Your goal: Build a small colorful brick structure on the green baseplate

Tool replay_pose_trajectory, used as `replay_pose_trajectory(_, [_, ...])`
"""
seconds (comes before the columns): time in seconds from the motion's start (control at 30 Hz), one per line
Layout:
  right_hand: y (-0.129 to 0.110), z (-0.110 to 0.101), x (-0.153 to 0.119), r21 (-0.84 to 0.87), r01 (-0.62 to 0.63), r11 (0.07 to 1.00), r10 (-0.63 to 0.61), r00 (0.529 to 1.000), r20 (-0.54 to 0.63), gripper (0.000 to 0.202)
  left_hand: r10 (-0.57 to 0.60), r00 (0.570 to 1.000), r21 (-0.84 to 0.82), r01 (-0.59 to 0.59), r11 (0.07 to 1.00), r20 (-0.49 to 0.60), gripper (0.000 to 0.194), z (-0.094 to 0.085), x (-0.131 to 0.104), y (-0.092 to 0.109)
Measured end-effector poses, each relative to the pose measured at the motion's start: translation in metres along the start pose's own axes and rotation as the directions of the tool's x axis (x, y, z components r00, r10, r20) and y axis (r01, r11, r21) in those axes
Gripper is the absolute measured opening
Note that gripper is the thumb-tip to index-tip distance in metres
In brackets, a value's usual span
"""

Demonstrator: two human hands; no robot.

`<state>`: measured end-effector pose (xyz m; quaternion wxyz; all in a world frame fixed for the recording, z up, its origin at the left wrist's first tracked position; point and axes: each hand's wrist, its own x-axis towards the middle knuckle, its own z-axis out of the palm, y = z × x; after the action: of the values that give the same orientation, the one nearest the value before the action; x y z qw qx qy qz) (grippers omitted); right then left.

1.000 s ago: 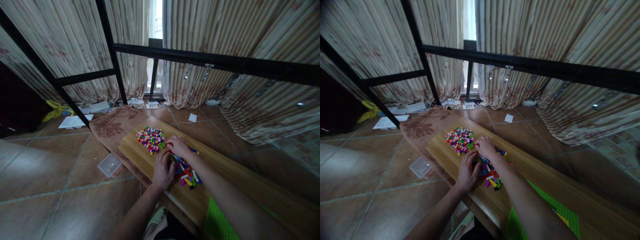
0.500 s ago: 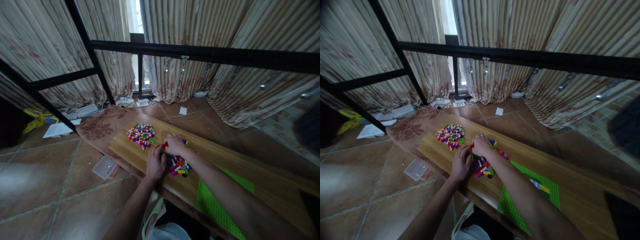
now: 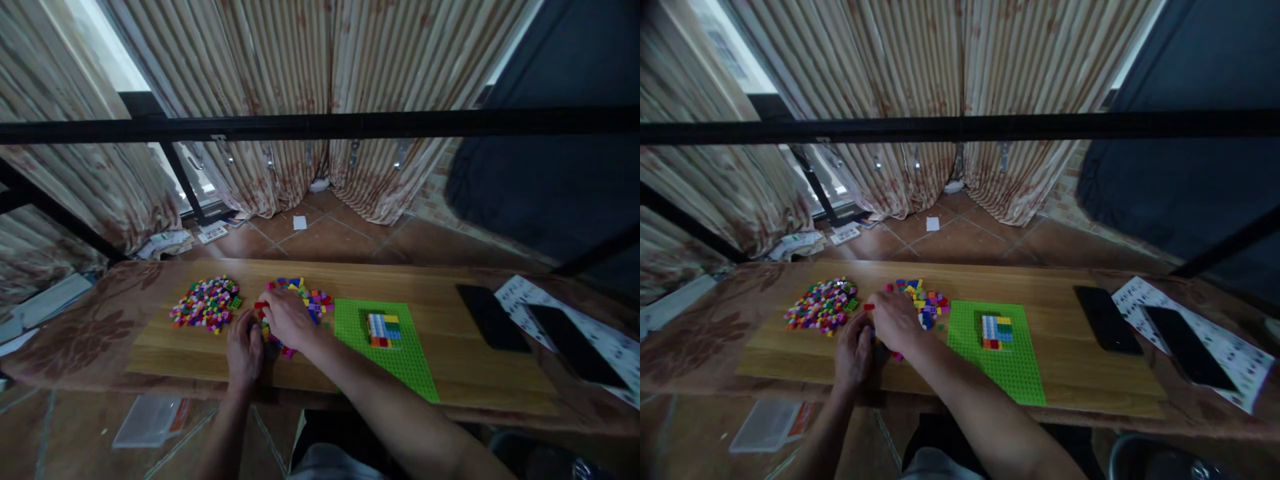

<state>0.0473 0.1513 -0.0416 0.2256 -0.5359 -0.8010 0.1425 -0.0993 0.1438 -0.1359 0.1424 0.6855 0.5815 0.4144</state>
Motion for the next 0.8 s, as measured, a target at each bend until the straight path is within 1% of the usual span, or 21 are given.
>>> replay_pose_trajectory(0.03, [-0.001,-0.004,-0.015,0.101,-0.015,0.995,0.021,0.998,-0.06,0.022,0.003,1.0,0.004,-0.003,1.0,-0.006,0.034,-0.001,0.0,0.001])
replay_pose_trajectory(0.1, [0.0,-0.01,-0.05,0.261,-0.039,0.964,0.072,0.99,-0.119,0.026,0.004,0.999,0.024,-0.004,1.0,-0.034,0.034,-0.003,0.001,0.003])
replay_pose_trajectory(0.17, [0.007,-0.014,-0.089,0.372,-0.068,0.926,0.138,0.977,-0.165,0.026,0.013,0.994,0.048,-0.008,0.999,-0.11,0.034,-0.005,-0.001,0.008])
replay_pose_trajectory(0.23, [0.018,-0.016,-0.129,0.451,-0.134,0.883,0.231,0.959,-0.167,0.025,0.051,0.98,0.059,-0.04,0.997,-0.195,0.034,-0.007,-0.009,0.02])
replay_pose_trajectory(0.27, [0.025,-0.017,-0.147,0.486,-0.172,0.857,0.273,0.951,-0.143,0.025,0.077,0.971,0.057,-0.066,0.996,-0.224,0.033,-0.007,-0.015,0.028])
replay_pose_trajectory(0.3, [0.032,-0.018,-0.165,0.513,-0.218,0.83,0.326,0.937,-0.129,0.024,0.102,0.97,0.044,-0.094,0.995,-0.219,0.032,-0.006,-0.023,0.039])
replay_pose_trajectory(0.33, [0.039,-0.018,-0.18,0.525,-0.267,0.808,0.379,0.918,-0.116,0.023,0.11,0.974,0.023,-0.108,0.994,-0.199,0.031,-0.005,-0.032,0.051])
replay_pose_trajectory(0.37, [0.045,-0.019,-0.194,0.531,-0.322,0.784,0.447,0.886,-0.122,0.023,0.125,0.978,0.001,-0.127,0.992,-0.169,0.031,-0.002,-0.043,0.064])
replay_pose_trajectory(0.4, [0.05,-0.021,-0.206,0.533,-0.374,0.759,0.496,0.862,-0.103,0.024,0.142,0.982,-0.028,-0.147,0.989,-0.128,0.031,0.002,-0.055,0.078])
replay_pose_trajectory(0.43, [0.055,-0.022,-0.216,0.535,-0.412,0.738,0.535,0.84,-0.091,0.024,0.164,0.985,-0.064,-0.167,0.984,-0.057,0.032,0.007,-0.066,0.091])
replay_pose_trajectory(0.47, [0.06,-0.024,-0.224,0.536,-0.432,0.725,0.559,0.824,-0.091,0.025,0.193,0.98,-0.106,-0.188,0.976,0.04,0.032,0.013,-0.077,0.104])
replay_pose_trajectory(0.5, [0.064,-0.027,-0.23,0.536,-0.438,0.722,0.567,0.818,-0.096,0.025,0.206,0.971,-0.144,-0.187,0.972,0.124,0.032,0.02,-0.087,0.116])
replay_pose_trajectory(0.53, [0.068,-0.029,-0.234,0.535,-0.431,0.727,0.567,0.816,-0.112,0.025,0.212,0.956,-0.185,-0.176,0.967,0.202,0.032,0.027,-0.094,0.127])
replay_pose_trajectory(0.57, [0.071,-0.032,-0.237,0.53,-0.418,0.738,0.558,0.819,-0.131,0.025,0.208,0.944,-0.22,-0.152,0.963,0.256,0.03,0.034,-0.099,0.136])
replay_pose_trajectory(0.63, [0.077,-0.037,-0.24,0.511,-0.394,0.764,0.534,0.83,-0.158,0.024,0.178,0.921,-0.262,-0.088,0.961,0.346,0.027,0.046,-0.101,0.151])
replay_pose_trajectory(0.7, [0.083,-0.042,-0.239,0.494,-0.389,0.778,0.521,0.838,-0.16,0.023,0.165,0.897,-0.299,-0.039,0.953,0.41,0.023,0.055,-0.097,0.162])
replay_pose_trajectory(0.8, [0.089,-0.046,-0.236,0.485,-0.374,0.79,0.495,0.856,-0.146,0.023,0.194,0.855,-0.352,-0.015,0.936,0.481,0.019,0.061,-0.087,0.172])
